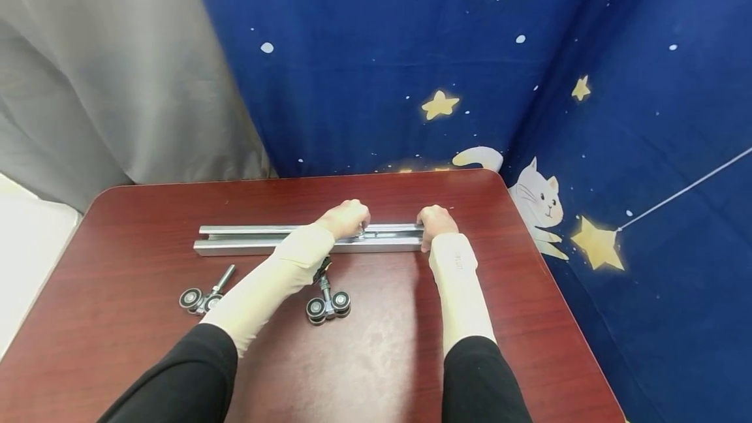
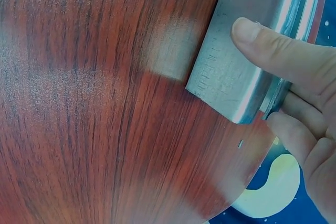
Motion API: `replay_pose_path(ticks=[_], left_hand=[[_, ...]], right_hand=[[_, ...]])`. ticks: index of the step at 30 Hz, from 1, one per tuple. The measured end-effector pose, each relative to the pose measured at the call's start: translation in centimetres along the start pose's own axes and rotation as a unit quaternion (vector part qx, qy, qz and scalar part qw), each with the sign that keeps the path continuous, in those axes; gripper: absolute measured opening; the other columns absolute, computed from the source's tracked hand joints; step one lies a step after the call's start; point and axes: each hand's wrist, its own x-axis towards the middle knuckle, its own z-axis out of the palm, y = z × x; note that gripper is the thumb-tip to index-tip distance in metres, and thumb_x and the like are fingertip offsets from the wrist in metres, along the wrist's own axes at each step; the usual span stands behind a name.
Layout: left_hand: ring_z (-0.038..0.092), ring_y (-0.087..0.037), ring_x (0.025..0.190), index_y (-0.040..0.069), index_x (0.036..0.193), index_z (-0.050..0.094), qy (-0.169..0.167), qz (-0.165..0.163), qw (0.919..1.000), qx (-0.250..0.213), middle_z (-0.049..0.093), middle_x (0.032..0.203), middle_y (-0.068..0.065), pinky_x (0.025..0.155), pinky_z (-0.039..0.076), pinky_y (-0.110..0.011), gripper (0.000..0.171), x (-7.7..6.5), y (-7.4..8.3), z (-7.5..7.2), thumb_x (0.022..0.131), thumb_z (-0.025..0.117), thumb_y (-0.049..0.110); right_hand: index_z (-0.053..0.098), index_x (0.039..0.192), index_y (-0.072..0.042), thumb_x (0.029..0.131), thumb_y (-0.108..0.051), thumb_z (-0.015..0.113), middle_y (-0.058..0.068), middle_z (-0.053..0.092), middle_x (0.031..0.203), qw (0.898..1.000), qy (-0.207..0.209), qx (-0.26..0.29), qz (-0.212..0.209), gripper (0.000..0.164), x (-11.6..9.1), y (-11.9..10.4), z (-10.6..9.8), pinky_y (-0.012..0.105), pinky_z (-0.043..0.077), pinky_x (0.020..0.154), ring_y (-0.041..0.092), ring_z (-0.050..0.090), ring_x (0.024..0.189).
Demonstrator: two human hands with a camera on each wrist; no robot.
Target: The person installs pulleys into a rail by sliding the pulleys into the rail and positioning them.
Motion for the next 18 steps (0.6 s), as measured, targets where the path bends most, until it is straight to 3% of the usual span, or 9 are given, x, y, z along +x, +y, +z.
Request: replay_pose_path(ticks=[4, 18], left_hand=[[0.058, -0.019, 0.081, 0.008, 0.078, 0.072, 0.003, 0.002, 0.9999, -0.009, 0.063, 0.082, -0.005, 0.069, 0.049, -0.029, 0.021, -0.5, -0.5, 0.0, 0.075, 0.058, -0.007], [0.057, -0.022, 0.084, 0.008, 0.079, 0.071, 0.018, 0.002, 0.9997, -0.017, 0.063, 0.084, -0.006, 0.071, 0.049, -0.032, 0.019, -2.4, -2.9, 0.1, 0.073, 0.059, -0.006]], right_hand=[[0.065, 0.109, -0.002, 0.05, -0.007, 0.086, 0.015, 0.061, 0.113, 1.0, -0.003, 0.002, 0.001, 0.062, -0.2, -0.1, 0.0, 0.054, 0.035, 0.095, 0.04, 0.044, 0.116], [0.064, 0.11, -0.002, 0.049, -0.005, 0.086, 0.017, 0.059, 0.116, 1.0, -0.006, 0.0, 0.005, 0.065, 0.1, -0.1, 0.0, 0.059, 0.025, 0.099, 0.04, 0.042, 0.119]])
